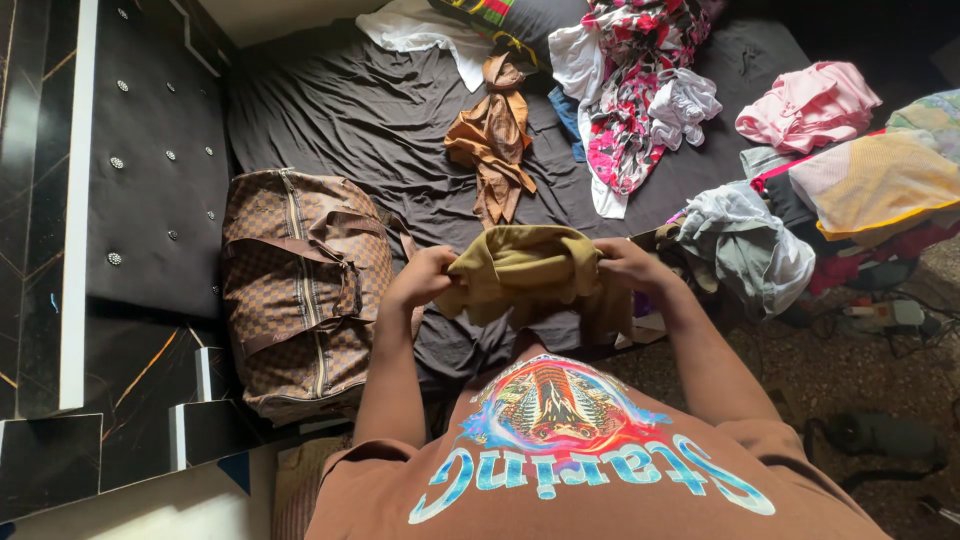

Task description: The person folds several pieces of clothing on a bed, including a green item, a patterned pink and white item, a white item, a light pink item, and a beige item. The person places each folded item into a neat pile on the bed.

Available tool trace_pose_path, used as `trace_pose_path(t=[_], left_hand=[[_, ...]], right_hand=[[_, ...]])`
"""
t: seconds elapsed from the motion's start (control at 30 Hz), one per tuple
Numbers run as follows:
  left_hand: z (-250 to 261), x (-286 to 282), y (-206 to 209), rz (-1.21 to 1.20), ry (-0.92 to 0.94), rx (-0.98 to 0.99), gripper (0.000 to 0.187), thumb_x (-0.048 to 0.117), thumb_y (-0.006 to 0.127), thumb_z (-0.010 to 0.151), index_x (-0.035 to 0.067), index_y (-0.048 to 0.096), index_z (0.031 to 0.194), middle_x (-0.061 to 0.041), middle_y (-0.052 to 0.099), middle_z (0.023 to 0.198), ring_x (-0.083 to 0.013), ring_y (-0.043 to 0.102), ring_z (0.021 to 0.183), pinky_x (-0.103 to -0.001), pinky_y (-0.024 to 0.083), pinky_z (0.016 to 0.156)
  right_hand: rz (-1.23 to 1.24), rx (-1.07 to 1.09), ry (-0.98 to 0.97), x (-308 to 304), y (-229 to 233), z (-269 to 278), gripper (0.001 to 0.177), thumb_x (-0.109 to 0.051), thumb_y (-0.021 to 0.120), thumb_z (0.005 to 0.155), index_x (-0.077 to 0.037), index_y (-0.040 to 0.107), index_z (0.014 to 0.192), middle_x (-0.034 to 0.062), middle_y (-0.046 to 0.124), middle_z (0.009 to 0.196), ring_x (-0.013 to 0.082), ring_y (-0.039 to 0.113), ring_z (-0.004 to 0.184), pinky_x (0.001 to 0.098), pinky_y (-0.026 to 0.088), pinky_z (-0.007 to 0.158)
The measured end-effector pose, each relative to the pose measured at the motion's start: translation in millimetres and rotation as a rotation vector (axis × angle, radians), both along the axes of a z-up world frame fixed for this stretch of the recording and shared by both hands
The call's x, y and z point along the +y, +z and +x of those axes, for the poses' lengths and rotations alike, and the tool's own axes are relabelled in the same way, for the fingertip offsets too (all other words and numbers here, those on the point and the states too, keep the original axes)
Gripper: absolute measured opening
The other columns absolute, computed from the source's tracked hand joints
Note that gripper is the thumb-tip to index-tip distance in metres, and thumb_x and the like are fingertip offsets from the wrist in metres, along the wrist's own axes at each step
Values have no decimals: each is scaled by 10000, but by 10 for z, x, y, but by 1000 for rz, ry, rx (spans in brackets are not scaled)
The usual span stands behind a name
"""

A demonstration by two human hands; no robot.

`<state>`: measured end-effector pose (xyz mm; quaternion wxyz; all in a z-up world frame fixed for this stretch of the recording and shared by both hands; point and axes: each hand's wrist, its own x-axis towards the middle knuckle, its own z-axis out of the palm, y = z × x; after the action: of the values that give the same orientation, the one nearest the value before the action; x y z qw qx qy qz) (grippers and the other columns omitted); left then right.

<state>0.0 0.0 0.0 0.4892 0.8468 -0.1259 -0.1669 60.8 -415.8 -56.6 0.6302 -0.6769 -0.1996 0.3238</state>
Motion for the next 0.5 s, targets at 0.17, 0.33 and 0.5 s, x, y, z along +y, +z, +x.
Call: trace_pose_path(t=[0.17, 0.33, 0.5], left_hand=[[2, 114, -386, -417, -162, 190, 251, 46, 717, 924, -46, 715, 1158, -12, 739, 1073, -97, 641, 1000, -275, 520, 917], [-20, 23, -362, -675, -264, 356, 302, 62, 696, 953, -49, 700, 1233, -21, 745, 1147, -91, 642, 1049, -278, 513, 967], [265, -301, -865, -757, 185, 330, 279, 204, 655, 966, -12, 717, 1131, -35, 754, 1017, -110, 676, 879, -287, 551, 789]], right_hand=[[-13, 94, 89, -21, 399, -176, 386, -148, 689, 939, 66, 678, 1261, 44, 733, 1088, 83, 631, 971, 269, 527, 853], [-35, -8, 307, -8, 492, -134, 388, -120, 744, 874, 74, 703, 1208, 43, 764, 1058, 76, 655, 955, 258, 549, 839], [73, 129, -217, 235, -471, 266, 296, -95, 631, 952, 79, 725, 1172, 63, 763, 1011, 128, 676, 885, 287, 553, 787]])
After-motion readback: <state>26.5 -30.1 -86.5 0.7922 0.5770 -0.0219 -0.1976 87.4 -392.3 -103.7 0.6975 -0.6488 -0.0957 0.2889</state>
